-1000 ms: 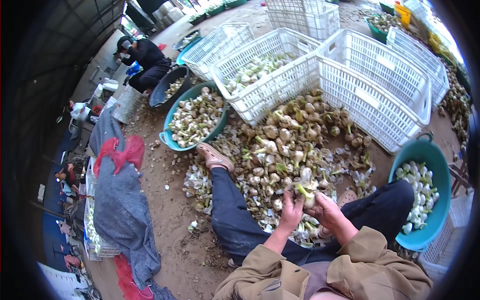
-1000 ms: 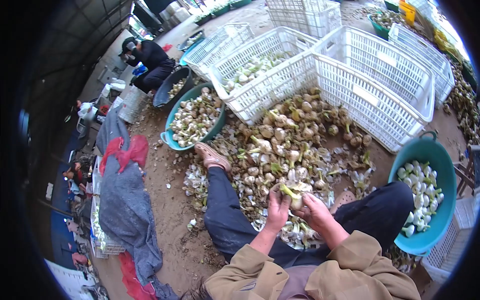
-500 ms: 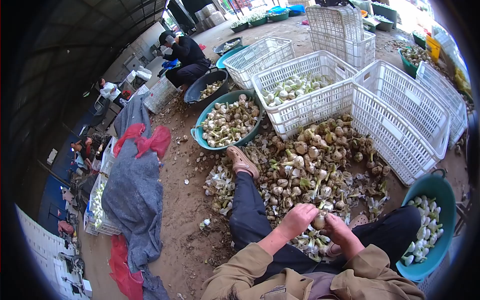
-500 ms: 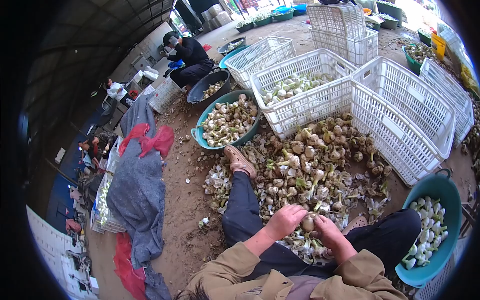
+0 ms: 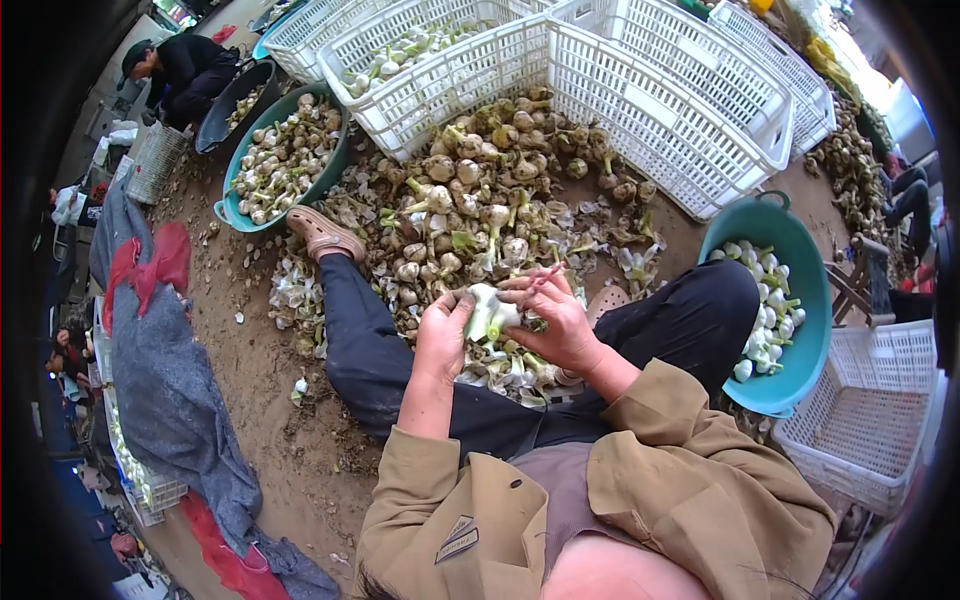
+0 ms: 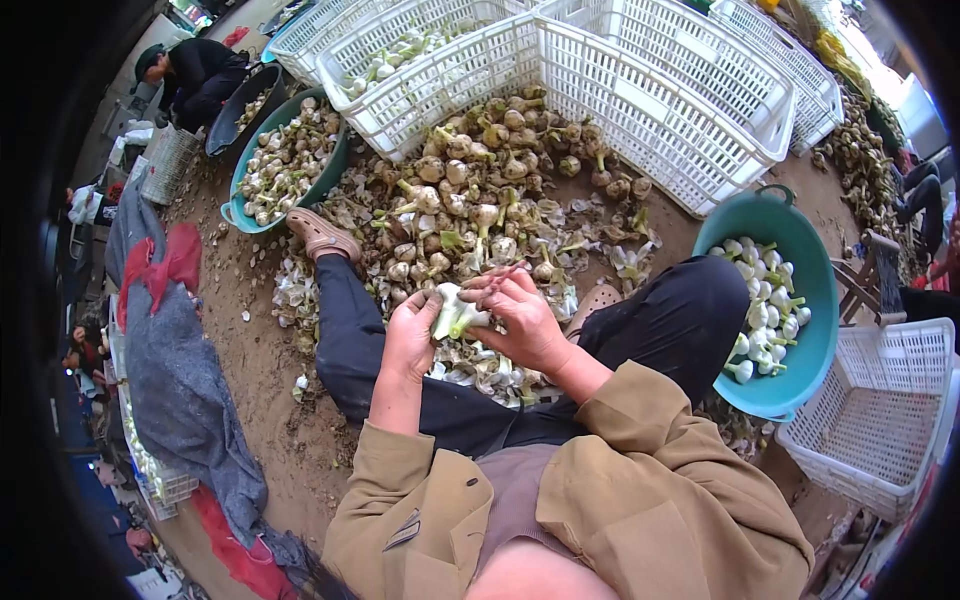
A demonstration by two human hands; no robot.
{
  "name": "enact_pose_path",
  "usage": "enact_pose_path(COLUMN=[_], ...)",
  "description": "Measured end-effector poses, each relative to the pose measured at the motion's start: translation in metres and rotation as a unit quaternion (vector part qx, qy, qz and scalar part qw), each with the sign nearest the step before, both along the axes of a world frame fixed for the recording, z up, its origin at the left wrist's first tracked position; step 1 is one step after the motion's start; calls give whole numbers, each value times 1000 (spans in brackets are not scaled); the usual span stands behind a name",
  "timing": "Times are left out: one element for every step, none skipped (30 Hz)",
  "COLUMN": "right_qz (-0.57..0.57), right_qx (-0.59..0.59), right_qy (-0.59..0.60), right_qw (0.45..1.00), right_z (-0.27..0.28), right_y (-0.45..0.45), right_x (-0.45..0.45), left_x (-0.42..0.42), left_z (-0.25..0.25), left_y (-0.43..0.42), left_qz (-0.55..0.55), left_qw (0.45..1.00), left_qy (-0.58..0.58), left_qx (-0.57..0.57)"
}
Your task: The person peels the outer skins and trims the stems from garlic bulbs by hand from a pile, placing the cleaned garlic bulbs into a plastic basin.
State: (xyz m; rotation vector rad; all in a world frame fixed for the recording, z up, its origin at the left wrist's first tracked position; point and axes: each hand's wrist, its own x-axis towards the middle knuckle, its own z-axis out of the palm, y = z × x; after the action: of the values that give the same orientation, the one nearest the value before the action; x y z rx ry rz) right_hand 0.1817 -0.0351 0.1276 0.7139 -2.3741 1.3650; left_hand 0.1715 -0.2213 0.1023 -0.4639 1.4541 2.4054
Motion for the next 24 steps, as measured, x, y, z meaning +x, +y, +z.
enact_pose_path(right_qz=[26, 37, 31, 20, 9, -26, -44, -93, -113, -118, -145, -191, -223, -223, -208, -188, -174, -163, -146, -131, -114, -119, -112, -106], right_qx=[7, 24, 36, 32, 26, 12, -71, -101, -284, -458, -517, -521, -520, -533, -536, -536, -520, -497, -482, -456, -428, -406, -364, -321], right_qy=[7, 40, 36, 28, 22, 8, -40, -55, -280, -315, -322, -294, -276, -272, -269, -268, -274, -291, -292, -282, -272, -271, -248, -224], right_qw=[1000, 998, 998, 999, 999, 1000, 996, 989, 910, 823, 780, 778, 777, 770, 773, 778, 790, 801, 813, 834, 854, 865, 891, 914], right_z=[-2, -15, -17, -17, -16, -22, -22, -35, -50, -53, -62, -73, -73, -74, -69, -64, -59, -50, -49, -48, -46, -42, -38, -33], right_y=[-2, -3, -5, -2, 0, 0, 1, 5, 5, 6, 15, 27, 35, 39, 37, 33, 28, 23, 20, 17, 15, 13, 13, 13], right_x=[1, 1, 3, 4, 3, 2, 1, -2, -3, -9, -18, -25, -29, -31, -29, -28, -25, -21, -18, -15, -13, -11, -9, -9], left_x=[2, 3, 4, 4, 3, 3, 5, 8, 9, 14, 20, 27, 30, 31, 31, 30, 30, 24, 19, 17, 14, 11, 8, 5], left_z=[4, -9, -2, -5, -7, -6, -2, 2, 0, 12, 29, 30, 28, 26, 25, 23, 22, 28, 35, 40, 44, 43, 42, 38], left_y=[7, 9, 14, 20, 25, 29, 28, 27, 31, 29, 24, 16, 8, 1, 0, 0, 4, 13, 24, 34, 43, 48, 52, 54], left_qz=[6, 7, -4, 14, 33, 57, 44, 28, 56, 36, -15, -57, -113, -187, -226, -258, -245, -196, -146, -104, -73, -72, -71, -70], left_qw=[999, 998, 999, 998, 998, 996, 999, 1000, 989, 972, 957, 922, 874, 799, 742, 680, 607, 632, 680, 729, 757, 742, 726, 719], left_qy=[-26, -26, -36, -38, -39, -51, -25, 2, 65, 135, 133, 174, 207, 203, 226, 246, 285, 332, 346, 345, 356, 378, 400, 408], left_qx=[30, 50, 38, 44, 47, 36, 12, -12, -116, -190, -258, -342, -425, -534, -589, -641, -700, -672, -630, -582, -543, -549, -555, -558])
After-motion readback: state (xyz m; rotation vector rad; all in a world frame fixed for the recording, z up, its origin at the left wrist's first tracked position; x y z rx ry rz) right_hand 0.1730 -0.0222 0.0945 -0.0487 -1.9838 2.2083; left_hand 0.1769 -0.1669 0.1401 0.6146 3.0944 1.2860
